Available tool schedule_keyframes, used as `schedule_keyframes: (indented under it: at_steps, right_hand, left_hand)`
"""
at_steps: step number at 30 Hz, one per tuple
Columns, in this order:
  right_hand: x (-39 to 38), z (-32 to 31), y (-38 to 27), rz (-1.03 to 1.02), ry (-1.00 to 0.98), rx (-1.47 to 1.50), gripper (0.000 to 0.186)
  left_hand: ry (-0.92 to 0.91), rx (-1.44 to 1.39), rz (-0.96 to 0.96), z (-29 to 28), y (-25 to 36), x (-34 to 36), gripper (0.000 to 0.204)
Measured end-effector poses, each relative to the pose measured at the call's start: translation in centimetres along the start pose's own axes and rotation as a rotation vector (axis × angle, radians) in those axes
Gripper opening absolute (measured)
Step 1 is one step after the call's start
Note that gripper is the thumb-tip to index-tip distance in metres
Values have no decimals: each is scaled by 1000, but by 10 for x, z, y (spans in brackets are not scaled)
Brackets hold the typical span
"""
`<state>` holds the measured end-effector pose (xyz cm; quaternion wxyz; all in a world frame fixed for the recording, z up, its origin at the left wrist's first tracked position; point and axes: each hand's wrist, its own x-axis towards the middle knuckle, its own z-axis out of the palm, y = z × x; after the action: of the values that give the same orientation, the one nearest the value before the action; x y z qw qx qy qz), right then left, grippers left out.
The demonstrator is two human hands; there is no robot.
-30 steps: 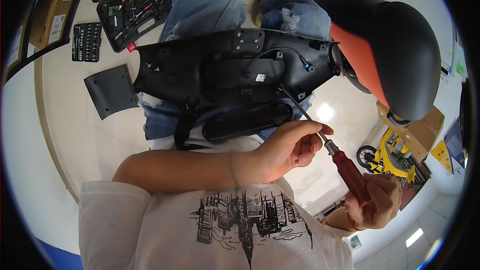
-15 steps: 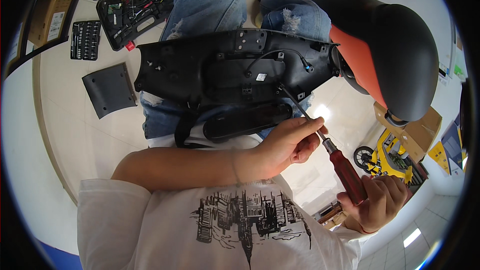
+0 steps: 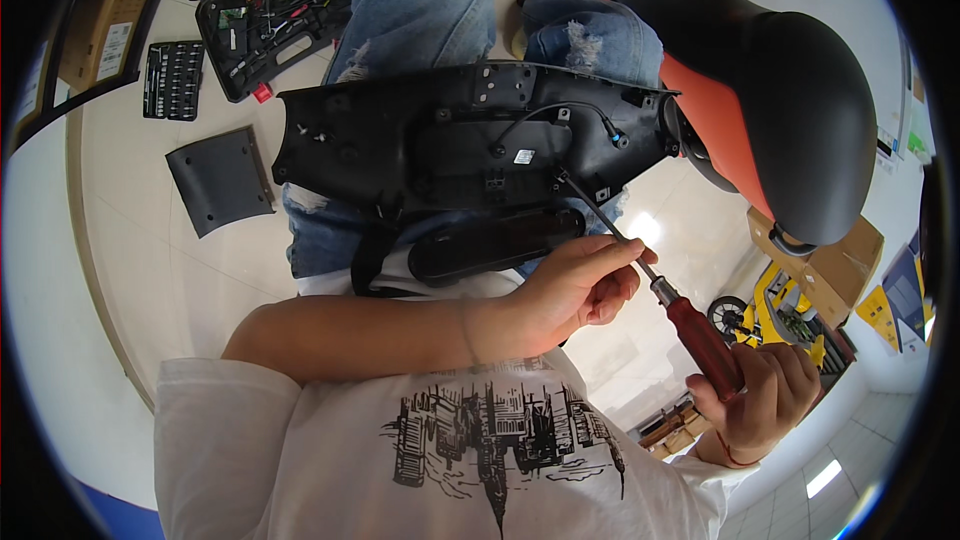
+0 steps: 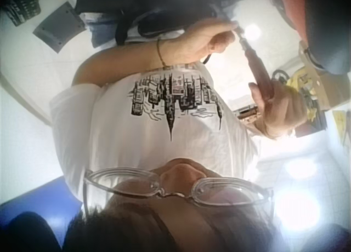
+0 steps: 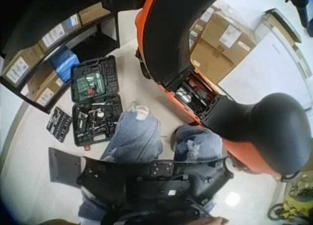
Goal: The recorder is using a screwdriver to remove or tighten screws on a black plastic motorcycle part, likely a fairing or headlight component.
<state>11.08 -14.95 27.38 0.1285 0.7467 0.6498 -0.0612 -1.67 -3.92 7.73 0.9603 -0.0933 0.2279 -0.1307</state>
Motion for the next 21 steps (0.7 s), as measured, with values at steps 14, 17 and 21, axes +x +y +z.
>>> schedule_keyframes:
  at_steps: [14, 17, 21]
  right_hand:
    - [-1, 1, 2, 42, -1, 99, 48]
    - [8, 3, 2, -70, 48, 162, 48]
    - [6, 8, 7, -166, 118, 177, 51]
  left_hand:
    - [-2, 0, 12, -5, -2, 2, 27]
    - [1, -8, 14, -4, -1, 1, 28]
    - [-7, 44, 1, -8, -2, 2, 28]
